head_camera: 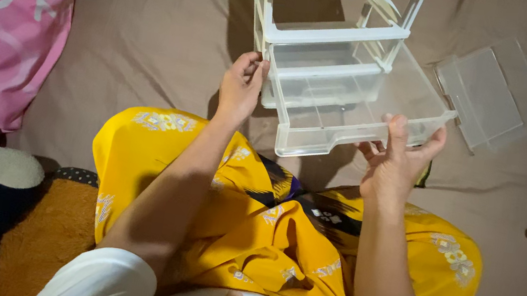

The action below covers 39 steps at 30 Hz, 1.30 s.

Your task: The person wipes the inside of a clear plastic drawer with a cloth, then inserts it into a white plastic organizer unit. They then pick up a blue plastic basket cart and begin disassembling it by removing the white plastic legs and support bars.

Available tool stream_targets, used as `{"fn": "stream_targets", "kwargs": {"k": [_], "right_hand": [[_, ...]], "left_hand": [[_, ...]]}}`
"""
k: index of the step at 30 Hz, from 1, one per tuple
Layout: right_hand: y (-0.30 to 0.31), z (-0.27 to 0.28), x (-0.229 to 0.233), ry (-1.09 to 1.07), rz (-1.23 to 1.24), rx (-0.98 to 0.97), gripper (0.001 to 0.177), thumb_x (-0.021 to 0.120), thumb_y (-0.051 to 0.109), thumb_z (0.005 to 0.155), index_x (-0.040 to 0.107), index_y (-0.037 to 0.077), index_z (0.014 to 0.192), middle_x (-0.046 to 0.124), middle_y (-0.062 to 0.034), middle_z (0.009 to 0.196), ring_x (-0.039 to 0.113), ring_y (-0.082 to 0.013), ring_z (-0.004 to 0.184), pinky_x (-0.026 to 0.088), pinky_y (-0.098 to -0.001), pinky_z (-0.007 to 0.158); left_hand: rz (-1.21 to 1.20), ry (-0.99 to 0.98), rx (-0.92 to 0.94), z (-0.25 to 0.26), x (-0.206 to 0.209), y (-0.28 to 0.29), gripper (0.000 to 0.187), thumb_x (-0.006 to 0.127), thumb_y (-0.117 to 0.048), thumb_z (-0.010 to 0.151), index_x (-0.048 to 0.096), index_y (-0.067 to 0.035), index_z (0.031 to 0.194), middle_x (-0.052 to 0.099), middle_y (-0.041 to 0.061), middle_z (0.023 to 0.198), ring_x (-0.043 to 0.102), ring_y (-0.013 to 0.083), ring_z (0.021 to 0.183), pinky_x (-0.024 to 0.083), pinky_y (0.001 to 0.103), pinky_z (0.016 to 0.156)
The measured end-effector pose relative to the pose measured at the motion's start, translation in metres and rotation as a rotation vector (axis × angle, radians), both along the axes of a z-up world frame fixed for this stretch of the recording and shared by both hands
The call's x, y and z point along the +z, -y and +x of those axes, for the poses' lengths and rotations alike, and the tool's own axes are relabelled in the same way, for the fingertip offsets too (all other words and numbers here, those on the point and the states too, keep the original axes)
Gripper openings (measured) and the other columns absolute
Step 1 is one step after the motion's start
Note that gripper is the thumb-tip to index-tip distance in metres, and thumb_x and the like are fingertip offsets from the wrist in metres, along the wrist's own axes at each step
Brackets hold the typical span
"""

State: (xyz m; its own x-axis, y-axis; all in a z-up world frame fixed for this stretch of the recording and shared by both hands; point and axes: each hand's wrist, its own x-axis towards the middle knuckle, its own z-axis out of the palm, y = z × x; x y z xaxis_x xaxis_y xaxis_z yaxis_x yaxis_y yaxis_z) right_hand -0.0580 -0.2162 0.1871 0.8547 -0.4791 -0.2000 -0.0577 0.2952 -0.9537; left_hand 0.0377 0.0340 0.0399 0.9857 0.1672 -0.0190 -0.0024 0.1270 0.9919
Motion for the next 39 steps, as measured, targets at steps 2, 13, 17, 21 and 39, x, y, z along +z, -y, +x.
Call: {"fn": "stream_targets", "kwargs": {"k": [2,13,17,21,39], "right_hand": [[0.000,-0.001,0.001,-0.008,-0.006,-0.001,0.100,0.085,0.036,0.087,0.014,0.024,0.157,0.055,-0.0101,0.132,0.063,-0.0232,0.113,0.057,-0.0403,0.072],[0.007,-0.005,-0.003,0.017,0.018,0.023,0.105,0.086,0.035,0.087,0.010,0.022,0.159,0.051,-0.0117,0.136,0.063,-0.0238,0.120,0.059,-0.0422,0.073],[0.008,-0.003,-0.004,0.006,0.016,0.028,0.104,0.084,0.033,0.089,0.008,0.022,0.159,0.054,-0.0154,0.133,0.064,-0.0262,0.111,0.060,-0.0405,0.073],[0.012,-0.003,-0.002,0.003,0.027,0.049,0.101,0.081,0.033,0.092,0.007,0.021,0.161,0.060,-0.0162,0.128,0.069,-0.0295,0.097,0.062,-0.0389,0.073],[0.012,0.001,0.015,-0.086,0.041,0.082,0.107,0.081,0.030,0.090,0.001,0.020,0.160,0.060,-0.0172,0.127,0.073,-0.0318,0.088,0.061,-0.0369,0.066]], "left_hand": [[0.000,-0.025,-0.004,0.000,0.003,0.001,0.018,0.062,-0.015,0.105,0.065,-0.001,0.117,0.070,0.002,0.089,0.061,0.0052,0.080,0.050,0.022,0.071],[0.277,0.101,0.027,0.000,0.025,-0.001,0.027,0.061,-0.026,0.106,0.069,-0.001,0.116,0.063,0.000,0.080,0.055,0.0068,0.073,0.048,0.024,0.068],[0.224,0.055,0.001,0.001,0.027,-0.003,0.028,0.060,-0.028,0.106,0.070,-0.002,0.113,0.064,-0.002,0.079,0.055,0.0058,0.072,0.047,0.024,0.067],[0.086,0.030,-0.047,0.003,0.024,-0.002,0.027,0.061,-0.027,0.106,0.070,-0.003,0.113,0.064,-0.005,0.082,0.055,0.0044,0.073,0.047,0.022,0.068],[-0.072,-0.231,-0.104,-0.002,0.049,-0.006,0.033,0.062,-0.040,0.101,0.069,-0.010,0.113,0.065,-0.006,0.085,0.053,0.0032,0.067,0.042,0.021,0.050]]}}
